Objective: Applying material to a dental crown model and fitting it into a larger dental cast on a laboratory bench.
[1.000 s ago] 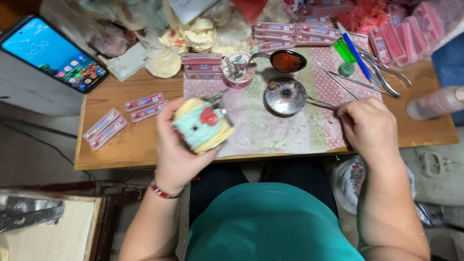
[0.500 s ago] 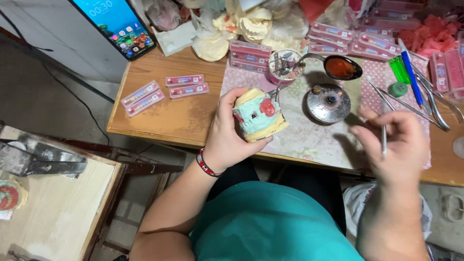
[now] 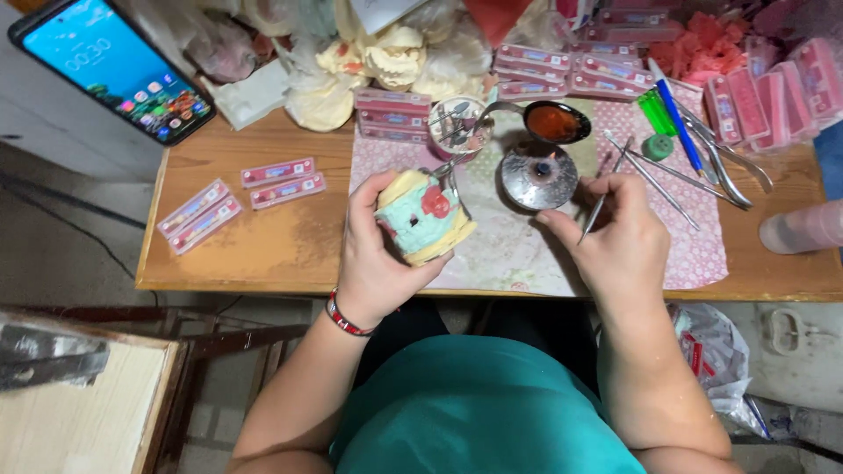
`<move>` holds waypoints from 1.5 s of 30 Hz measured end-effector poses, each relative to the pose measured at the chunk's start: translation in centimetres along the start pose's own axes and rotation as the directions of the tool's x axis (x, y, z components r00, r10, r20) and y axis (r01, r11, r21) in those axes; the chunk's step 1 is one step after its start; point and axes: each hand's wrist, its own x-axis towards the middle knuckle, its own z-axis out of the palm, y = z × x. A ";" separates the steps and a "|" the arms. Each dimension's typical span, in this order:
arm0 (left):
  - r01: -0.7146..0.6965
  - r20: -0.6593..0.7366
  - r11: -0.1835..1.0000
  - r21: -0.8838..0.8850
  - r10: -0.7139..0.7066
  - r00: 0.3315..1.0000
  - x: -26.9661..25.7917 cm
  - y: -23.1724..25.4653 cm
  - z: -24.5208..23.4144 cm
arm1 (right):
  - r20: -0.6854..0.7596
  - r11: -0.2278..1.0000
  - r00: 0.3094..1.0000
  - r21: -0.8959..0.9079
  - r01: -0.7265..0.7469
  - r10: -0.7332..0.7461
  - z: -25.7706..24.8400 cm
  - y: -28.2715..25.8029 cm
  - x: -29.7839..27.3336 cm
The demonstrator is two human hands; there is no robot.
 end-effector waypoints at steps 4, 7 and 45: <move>-0.002 0.018 0.999 -0.039 0.003 1.000 0.0 -0.3 0.1 | -0.197 0.963 0.980 0.258 0.080 -0.028 -0.2 3.0 -0.4; 0.009 0.034 0.998 -0.065 -0.007 0.999 -0.2 -0.3 0.0 | -0.335 0.860 0.934 0.433 0.269 -0.124 0.7 1.9 0.1; 0.170 0.281 0.983 0.067 -0.182 0.942 1.1 2.2 -2.1 | 0.102 0.277 0.872 0.925 -0.260 0.478 2.9 1.0 1.4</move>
